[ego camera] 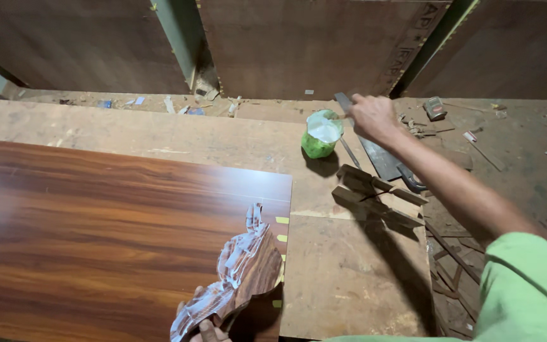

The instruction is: The person measures a wooden board with a tape measure and marks it with a pencil. They then position a decorative wooden carving on the board and secure it using a hammer. Later, the person applies glue to the back of the carving with a brush.

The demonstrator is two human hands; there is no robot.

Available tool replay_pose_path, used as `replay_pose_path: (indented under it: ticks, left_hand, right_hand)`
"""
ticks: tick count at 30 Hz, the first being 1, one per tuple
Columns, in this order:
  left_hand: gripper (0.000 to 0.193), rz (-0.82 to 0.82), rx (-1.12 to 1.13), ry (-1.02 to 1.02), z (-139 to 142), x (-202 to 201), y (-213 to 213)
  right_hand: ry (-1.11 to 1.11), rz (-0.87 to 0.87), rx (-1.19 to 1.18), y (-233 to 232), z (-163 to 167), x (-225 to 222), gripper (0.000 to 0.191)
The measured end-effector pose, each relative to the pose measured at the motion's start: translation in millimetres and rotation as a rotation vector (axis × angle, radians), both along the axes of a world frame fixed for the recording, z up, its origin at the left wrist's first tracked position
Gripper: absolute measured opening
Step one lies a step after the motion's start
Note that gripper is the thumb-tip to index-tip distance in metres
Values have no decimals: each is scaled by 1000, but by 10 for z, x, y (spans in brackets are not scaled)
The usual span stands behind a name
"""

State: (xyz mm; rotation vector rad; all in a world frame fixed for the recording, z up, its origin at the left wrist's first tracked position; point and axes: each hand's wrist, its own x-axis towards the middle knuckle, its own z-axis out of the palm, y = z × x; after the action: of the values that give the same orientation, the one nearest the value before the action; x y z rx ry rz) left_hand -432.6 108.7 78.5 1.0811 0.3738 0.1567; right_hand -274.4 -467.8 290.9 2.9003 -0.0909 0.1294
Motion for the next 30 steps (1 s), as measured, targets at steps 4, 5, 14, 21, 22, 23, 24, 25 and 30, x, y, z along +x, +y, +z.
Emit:
replay_pose_path:
  ticks: [4,5,14,21,22,23,24,25,30]
  left_hand:
    - [51,9,0,-4,-62,-111,-37]
    - [51,17,-6,-12,-67,-181,-55]
    - [61,-44,-85,-179,577,-669,-223]
    - [73,-97,-137,-155,1267,-578,-408]
    - [73,-103,-122,-145,1294,-586,-412]
    - [73,-108,-108,-140,1298,-586,-411]
    - [73,-113,-94,-137,1291,-593,-408]
    - [74,-118,-99,-135,1274,-598,-400]
    - [77,-107,-114,-118,1175,-609,-393]
  right_hand:
    - [66,-298,401,-127,-167,-40,34]
    - [130,-389,484,-132,-291,-1,42]
    - [-57,-432,1302,22,-832,-679,33]
    - [48,-141,1355,1453,-434,-1746,23]
    - [103,-153,1328,1685,-444,-1847,27]
    - [154,-161,1299,1892,-463,-1933,30]
    - [204,-133,1319,2080,-490,-2008,29]
    - [255,-106,1338,2251,-523,-2062,29]
    - [123,199,1039,2711,-608,-2180,33]
